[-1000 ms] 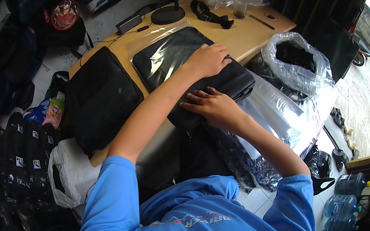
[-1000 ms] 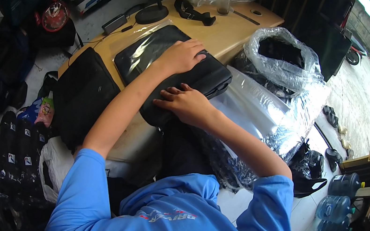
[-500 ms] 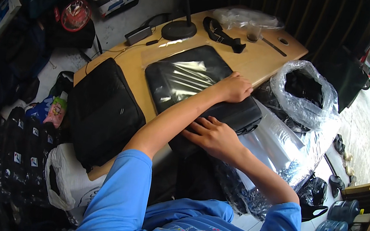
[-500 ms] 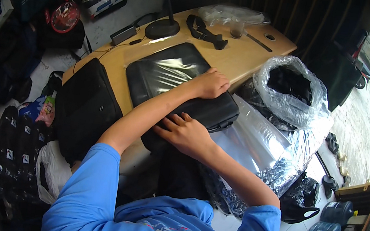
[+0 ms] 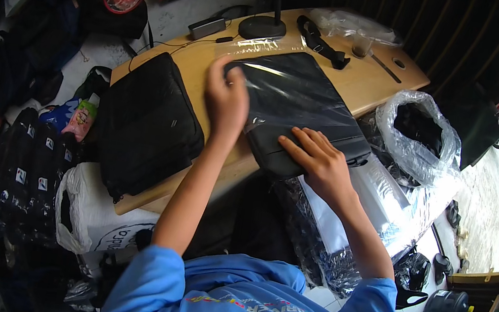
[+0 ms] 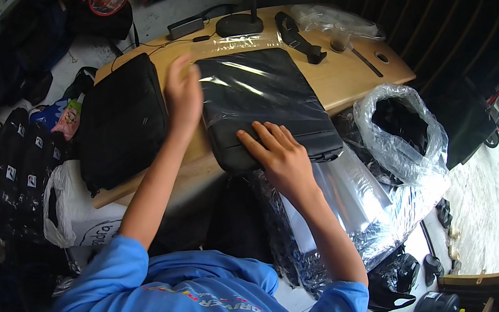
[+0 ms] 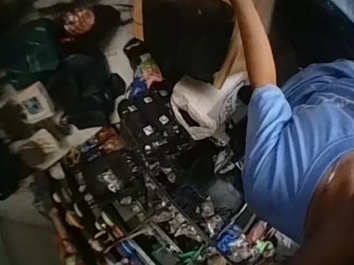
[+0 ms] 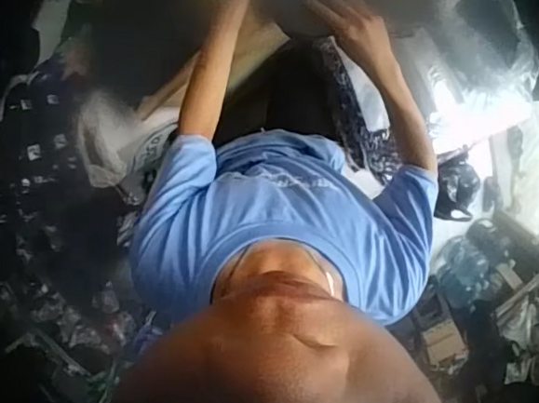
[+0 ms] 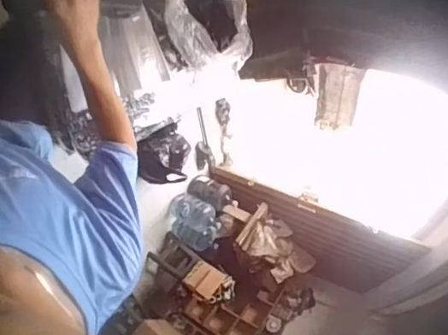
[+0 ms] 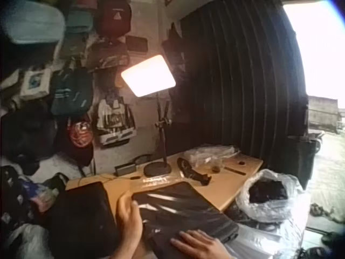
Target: The person inserts a black bag into a clear plastic sleeve and then attaches a shoulder strap to a second black bag before placing it in another plastic sleeve.
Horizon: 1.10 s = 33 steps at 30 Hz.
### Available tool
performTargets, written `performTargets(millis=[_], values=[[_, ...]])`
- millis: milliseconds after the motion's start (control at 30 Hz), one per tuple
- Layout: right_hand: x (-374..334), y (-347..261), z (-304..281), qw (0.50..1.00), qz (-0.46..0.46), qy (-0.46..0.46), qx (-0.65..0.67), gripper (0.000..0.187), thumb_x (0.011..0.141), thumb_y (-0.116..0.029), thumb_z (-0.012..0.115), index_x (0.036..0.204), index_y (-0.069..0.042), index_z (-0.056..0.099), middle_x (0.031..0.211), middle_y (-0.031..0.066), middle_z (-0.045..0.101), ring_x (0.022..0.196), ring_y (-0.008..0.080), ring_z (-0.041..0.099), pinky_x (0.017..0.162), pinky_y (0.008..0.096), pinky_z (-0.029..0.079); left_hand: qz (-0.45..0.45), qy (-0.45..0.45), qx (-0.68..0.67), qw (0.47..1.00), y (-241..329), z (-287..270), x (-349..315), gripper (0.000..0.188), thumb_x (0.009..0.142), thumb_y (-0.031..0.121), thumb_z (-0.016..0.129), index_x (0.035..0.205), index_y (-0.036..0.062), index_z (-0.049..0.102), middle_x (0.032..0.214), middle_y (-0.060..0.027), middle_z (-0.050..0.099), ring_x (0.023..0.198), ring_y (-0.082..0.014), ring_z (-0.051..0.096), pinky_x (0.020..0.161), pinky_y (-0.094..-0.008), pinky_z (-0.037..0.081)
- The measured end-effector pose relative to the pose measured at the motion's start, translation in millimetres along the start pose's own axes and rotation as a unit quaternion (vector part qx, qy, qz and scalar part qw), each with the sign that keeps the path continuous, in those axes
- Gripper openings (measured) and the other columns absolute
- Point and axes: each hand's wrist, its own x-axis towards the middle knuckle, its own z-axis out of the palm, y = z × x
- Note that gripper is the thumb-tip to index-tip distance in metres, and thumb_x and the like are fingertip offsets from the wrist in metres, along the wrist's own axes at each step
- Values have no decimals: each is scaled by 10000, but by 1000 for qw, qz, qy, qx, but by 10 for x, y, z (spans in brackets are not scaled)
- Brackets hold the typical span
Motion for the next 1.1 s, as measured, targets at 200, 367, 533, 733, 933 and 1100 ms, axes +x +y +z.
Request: performTargets(millis=[200, 367, 533, 733, 933, 1100], values=[[3, -243, -6, 998, 31, 45, 27, 567, 641, -13, 588, 1201, -101, 582, 1177, 150, 575, 1080, 325, 558, 924, 447, 464, -513, -46, -462, 722, -136, -326, -377, 380, 861, 221, 611, 1143, -17, 520, 1118, -152, 585, 1037, -249, 573, 922, -398, 447], [-5, -282, 8, 1000, 10, 16, 19, 560, 635, -12, 591, 1189, -87, 580, 1165, 144, 575, 1089, 321, 549, 941, 438, 447, -547, -113, -393, 730, -237, -185, -528, 214, 830, 159, 631, 933, -27, 605, 854, -137, 646, 719, -234, 652, 669, -361, 560], [39, -188, 78, 999, 17, -2, 47, 539, 642, -9, 588, 1176, -76, 579, 1157, 143, 575, 1101, 311, 541, 957, 418, 429, -563, -123, -406, 709, -263, -151, -595, 223, 841, 168, 614, 952, -24, 600, 886, -144, 648, 751, -239, 653, 695, -361, 557], [48, -114, 110, 999, 38, -12, 21, 504, 673, 15, 576, 1171, -60, 573, 1168, 161, 572, 1121, 321, 534, 954, 410, 435, -528, -106, -425, 727, -77, -121, -671, 164, 847, 104, 595, 908, -48, 603, 864, -143, 645, 728, -235, 657, 669, -357, 560], [136, -108, 31, 1000, 19, 2, 14, 497, 679, 25, 574, 1170, -57, 572, 1164, 178, 575, 1090, 336, 554, 912, 384, 467, -517, -117, -418, 738, 142, -249, -654, 176, 857, 122, 590, 929, -39, 591, 877, -135, 645, 723, -215, 651, 662, -326, 553], [276, -6, -67, 997, 39, 34, 66, 507, 678, 42, 565, 1173, -67, 572, 1159, 187, 578, 1035, 340, 580, 847, 378, 503, -489, -139, -525, 682, 304, -278, -662, 246, 889, 242, 551, 1023, 37, 572, 982, -88, 633, 910, -177, 616, 821, -320, 498]])
